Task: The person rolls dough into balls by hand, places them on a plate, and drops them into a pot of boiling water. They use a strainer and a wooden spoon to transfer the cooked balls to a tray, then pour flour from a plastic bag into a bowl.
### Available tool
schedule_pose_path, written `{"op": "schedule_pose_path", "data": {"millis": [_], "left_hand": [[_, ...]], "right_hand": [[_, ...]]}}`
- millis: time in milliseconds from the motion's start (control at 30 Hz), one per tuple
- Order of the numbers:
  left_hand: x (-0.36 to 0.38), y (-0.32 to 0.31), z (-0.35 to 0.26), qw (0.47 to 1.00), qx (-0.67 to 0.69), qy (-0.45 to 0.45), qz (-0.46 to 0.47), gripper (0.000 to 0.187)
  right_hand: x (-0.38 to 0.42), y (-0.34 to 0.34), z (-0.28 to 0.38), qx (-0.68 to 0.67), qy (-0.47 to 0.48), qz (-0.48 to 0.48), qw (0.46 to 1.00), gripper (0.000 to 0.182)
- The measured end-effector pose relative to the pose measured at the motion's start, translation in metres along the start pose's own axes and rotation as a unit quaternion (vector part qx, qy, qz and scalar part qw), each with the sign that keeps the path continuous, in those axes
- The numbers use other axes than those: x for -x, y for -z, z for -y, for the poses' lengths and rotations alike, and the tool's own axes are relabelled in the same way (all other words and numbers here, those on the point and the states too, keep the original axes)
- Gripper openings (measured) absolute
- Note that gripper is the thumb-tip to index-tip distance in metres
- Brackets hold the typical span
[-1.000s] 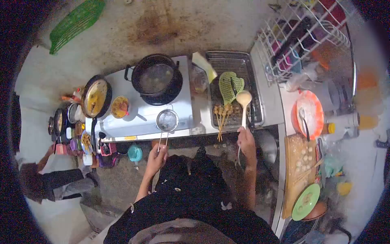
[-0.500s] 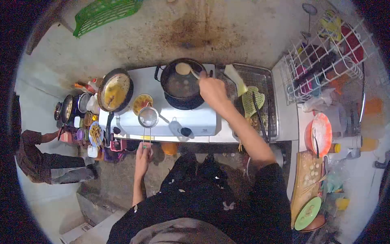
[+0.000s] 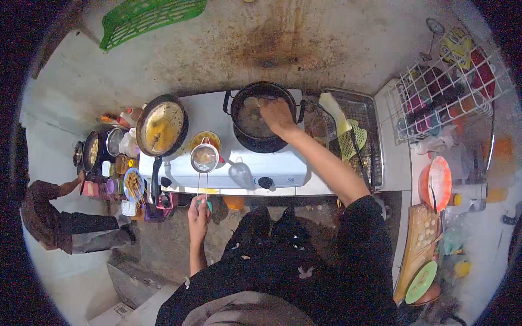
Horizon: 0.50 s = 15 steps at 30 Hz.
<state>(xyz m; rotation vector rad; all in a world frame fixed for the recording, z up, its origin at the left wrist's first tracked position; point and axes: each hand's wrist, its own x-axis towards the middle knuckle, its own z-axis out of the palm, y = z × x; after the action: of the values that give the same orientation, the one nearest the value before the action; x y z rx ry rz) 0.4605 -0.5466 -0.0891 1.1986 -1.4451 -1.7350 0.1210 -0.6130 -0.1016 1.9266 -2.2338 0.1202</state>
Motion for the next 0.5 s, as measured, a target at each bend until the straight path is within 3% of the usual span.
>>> {"op": "schedule_pose_path", "data": {"millis": [67,167,267,333,500], "left_hand": [[-0.005,0.003,-0.003,1.0,0.019,0.005,0.004,0.02],[-0.013,0.006,-0.008,0.999,-0.04,-0.002,-0.008,0.02],[-0.02,0.01,-0.009,1.0,0.004,0.007,0.001,0.021],[-0.026,0.012,-0.008,1.0,-0.006,0.0,-0.002,0.021],[-0.038,0.018,-0.005,1.0,-0.014,-0.01,0.023,0.023]], "right_hand": [[0.003,0.0,0.002,0.003,0.004,0.017,1.0,0.02],[0.01,-0.002,0.003,-0.008,0.037,-0.036,0.999,0.026],[0.018,0.008,0.006,-0.002,0.07,-0.034,0.997,0.03],[0.022,0.027,0.011,-0.017,0.071,0.078,0.994,0.016],[0.031,0.04,0.024,-0.039,0.057,0.012,0.998,0.014]]}}
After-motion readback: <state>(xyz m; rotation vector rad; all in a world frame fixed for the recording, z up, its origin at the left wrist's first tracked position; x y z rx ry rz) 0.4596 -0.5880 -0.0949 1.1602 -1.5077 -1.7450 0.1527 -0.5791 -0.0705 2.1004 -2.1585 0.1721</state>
